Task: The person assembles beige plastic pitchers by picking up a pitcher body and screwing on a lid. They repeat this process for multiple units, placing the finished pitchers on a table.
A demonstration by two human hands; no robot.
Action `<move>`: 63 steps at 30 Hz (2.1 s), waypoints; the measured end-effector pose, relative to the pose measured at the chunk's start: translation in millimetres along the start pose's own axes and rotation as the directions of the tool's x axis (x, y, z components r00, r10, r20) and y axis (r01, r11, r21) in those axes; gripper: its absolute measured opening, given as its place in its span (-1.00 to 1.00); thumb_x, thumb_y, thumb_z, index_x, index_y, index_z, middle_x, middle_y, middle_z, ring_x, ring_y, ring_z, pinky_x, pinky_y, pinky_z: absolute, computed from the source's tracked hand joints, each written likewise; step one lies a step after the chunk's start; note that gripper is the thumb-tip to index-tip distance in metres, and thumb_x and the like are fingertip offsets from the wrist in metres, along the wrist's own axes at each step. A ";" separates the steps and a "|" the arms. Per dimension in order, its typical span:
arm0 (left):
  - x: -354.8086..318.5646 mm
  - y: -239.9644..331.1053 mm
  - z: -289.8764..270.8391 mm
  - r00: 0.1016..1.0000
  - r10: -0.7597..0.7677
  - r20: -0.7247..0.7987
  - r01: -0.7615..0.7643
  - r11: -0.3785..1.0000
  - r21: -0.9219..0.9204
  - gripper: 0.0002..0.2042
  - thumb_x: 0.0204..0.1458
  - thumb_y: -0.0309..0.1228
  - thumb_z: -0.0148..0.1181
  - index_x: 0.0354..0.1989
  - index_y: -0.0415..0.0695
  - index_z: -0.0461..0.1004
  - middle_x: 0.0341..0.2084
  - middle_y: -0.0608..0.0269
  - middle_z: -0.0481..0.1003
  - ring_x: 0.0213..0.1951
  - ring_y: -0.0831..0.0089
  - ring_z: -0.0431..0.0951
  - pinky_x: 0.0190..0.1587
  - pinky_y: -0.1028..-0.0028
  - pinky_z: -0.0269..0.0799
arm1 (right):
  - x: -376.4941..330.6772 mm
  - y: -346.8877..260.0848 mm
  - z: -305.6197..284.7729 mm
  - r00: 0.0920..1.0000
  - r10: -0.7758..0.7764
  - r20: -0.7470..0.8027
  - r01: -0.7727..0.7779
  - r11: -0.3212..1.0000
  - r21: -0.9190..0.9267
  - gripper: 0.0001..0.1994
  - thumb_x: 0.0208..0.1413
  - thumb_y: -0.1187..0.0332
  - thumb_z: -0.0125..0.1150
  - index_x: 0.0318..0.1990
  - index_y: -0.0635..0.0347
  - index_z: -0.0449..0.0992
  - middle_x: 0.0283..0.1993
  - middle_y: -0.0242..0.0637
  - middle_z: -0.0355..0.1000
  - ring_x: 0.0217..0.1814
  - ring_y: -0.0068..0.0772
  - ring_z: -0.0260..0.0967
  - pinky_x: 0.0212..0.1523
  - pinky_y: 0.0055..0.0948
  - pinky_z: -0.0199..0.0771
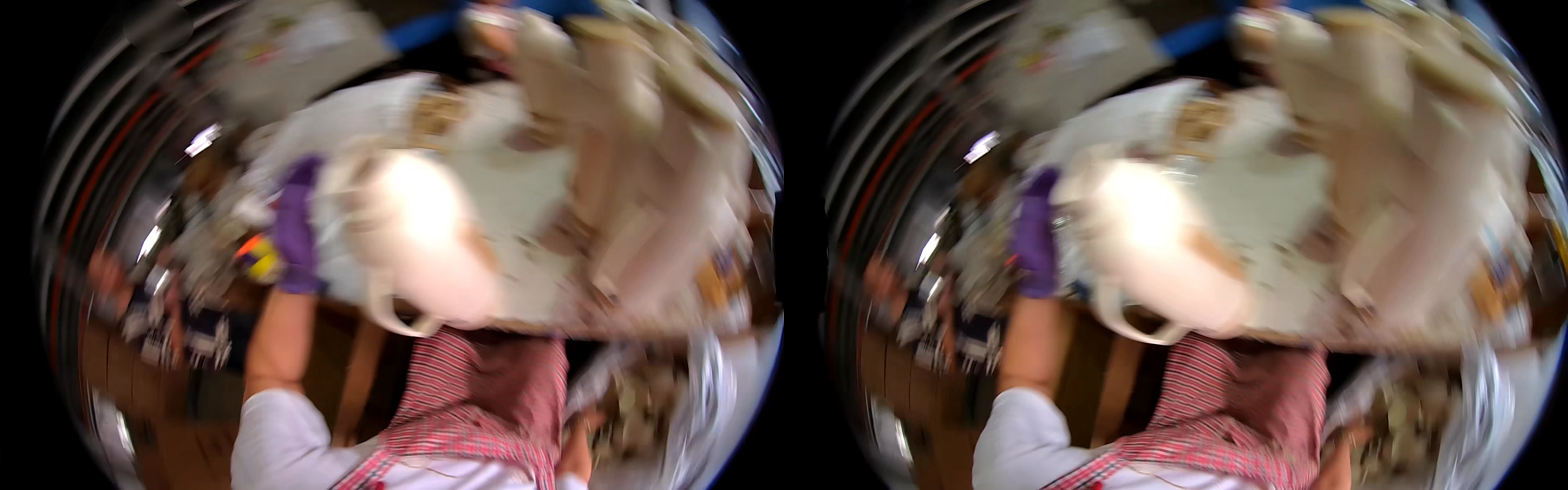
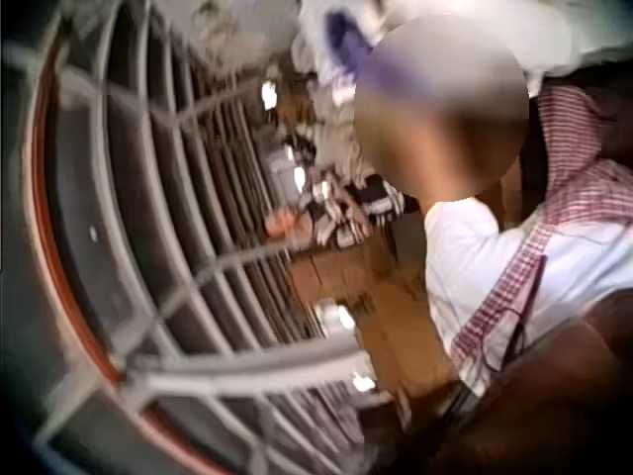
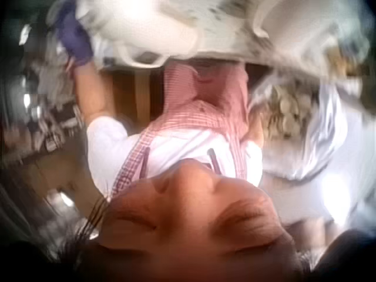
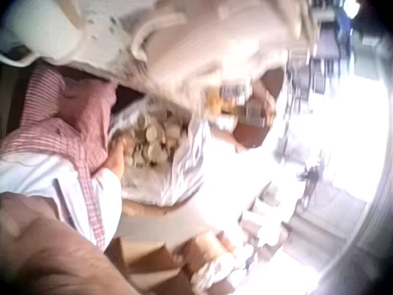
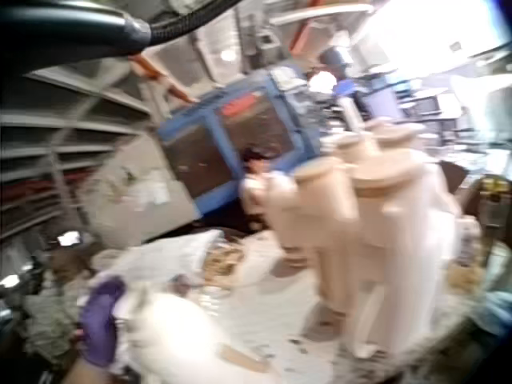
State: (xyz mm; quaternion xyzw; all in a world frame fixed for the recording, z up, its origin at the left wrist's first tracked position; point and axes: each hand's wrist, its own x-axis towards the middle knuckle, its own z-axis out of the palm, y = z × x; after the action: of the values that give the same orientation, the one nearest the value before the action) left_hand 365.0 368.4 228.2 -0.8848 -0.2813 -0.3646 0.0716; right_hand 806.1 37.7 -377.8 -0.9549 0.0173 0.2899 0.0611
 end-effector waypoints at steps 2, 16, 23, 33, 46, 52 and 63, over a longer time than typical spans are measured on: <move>15.1 44.5 30.1 0.985 0.173 0.017 -0.174 0.980 0.101 -0.47 -0.09 -0.23 0.19 0.07 -0.24 0.35 0.23 -0.23 0.16 0.28 -0.08 0.16 0.28 0.00 0.06 | 20.7 -26.2 -3.3 0.995 -0.043 -0.092 0.061 0.977 0.203 -0.36 0.13 -0.18 -0.04 0.02 0.29 0.44 -0.03 -0.09 0.46 0.03 -0.11 0.43 -0.06 -0.22 0.40; -67.7 103.2 63.2 0.935 0.159 -0.317 -0.124 0.984 0.130 -0.56 -0.17 -0.52 0.29 -0.01 -0.18 0.45 0.07 -0.04 0.37 0.17 -0.08 0.34 0.13 -0.01 0.35 | -88.2 -76.8 -118.5 0.668 -0.666 -0.334 0.709 0.432 0.558 -0.28 0.09 -0.02 0.12 0.25 0.35 0.12 0.21 -0.03 0.22 0.21 -0.13 0.23 0.16 -0.22 0.21; -86.8 193.9 149.8 0.995 -0.029 0.097 0.088 0.718 -0.691 -0.11 -0.13 -0.14 0.40 0.30 -0.37 0.06 0.23 -0.24 0.18 0.23 -0.16 0.24 0.26 0.11 0.19 | -259.9 -76.2 -199.1 0.226 -0.892 -0.393 0.800 -0.061 0.597 -0.16 0.07 0.06 0.20 0.36 0.38 -0.05 0.33 0.00 0.10 0.29 -0.14 0.14 0.27 -0.21 0.12; -87.8 146.0 91.3 0.975 -0.217 0.036 0.139 0.480 -0.866 -0.57 0.02 -0.76 -0.06 0.11 -0.22 0.37 0.06 -0.12 0.42 0.11 0.02 0.45 0.14 0.26 0.38 | -397.3 -180.1 -278.6 -0.396 -0.911 -0.111 0.266 -0.230 0.936 0.32 -0.39 -0.29 0.47 0.41 0.32 -0.19 0.50 -0.04 -0.23 0.47 -0.13 -0.08 0.40 -0.19 -0.02; -64.0 47.4 57.2 0.727 -0.680 -0.097 0.512 0.630 -0.585 -0.13 -0.25 -0.21 0.52 0.25 -0.27 0.18 -0.16 -0.06 0.54 -0.14 0.22 0.60 -0.12 0.33 0.51 | -543.6 -339.0 -474.8 -0.845 -0.498 -0.196 0.529 -0.833 -0.161 -0.09 -0.38 0.13 0.44 0.28 0.13 0.24 0.35 -0.02 0.10 0.37 0.01 0.10 0.32 -0.10 0.11; -65.7 16.5 62.0 0.812 -0.584 -0.002 0.450 0.629 -0.634 -0.15 -0.29 -0.20 0.53 0.23 -0.22 0.25 -0.20 -0.01 0.57 -0.16 0.27 0.62 -0.10 0.36 0.50 | -582.7 -391.5 -466.4 -0.775 -0.580 0.252 0.574 -0.812 -0.105 -0.09 -0.36 0.12 0.39 0.30 0.02 0.21 0.31 -0.10 0.15 0.35 0.00 0.09 0.34 -0.12 0.09; -64.9 11.0 61.5 0.811 -0.581 0.075 0.471 0.571 -0.672 -0.15 -0.28 -0.18 0.53 0.26 -0.13 0.25 -0.15 0.02 0.57 -0.11 0.30 0.60 -0.07 0.38 0.49 | -579.8 -395.0 -447.5 -0.743 -0.587 0.322 0.601 -0.797 -0.068 -0.07 -0.36 0.07 0.41 0.32 -0.02 0.20 0.32 -0.10 0.13 0.35 0.03 0.08 0.34 -0.07 0.08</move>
State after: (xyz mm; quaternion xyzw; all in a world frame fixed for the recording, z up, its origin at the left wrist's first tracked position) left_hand 370.9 350.8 140.1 -0.6946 -0.3773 -0.5114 -0.3371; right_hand 598.0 371.5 355.6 -0.3243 -0.9349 0.0575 0.1322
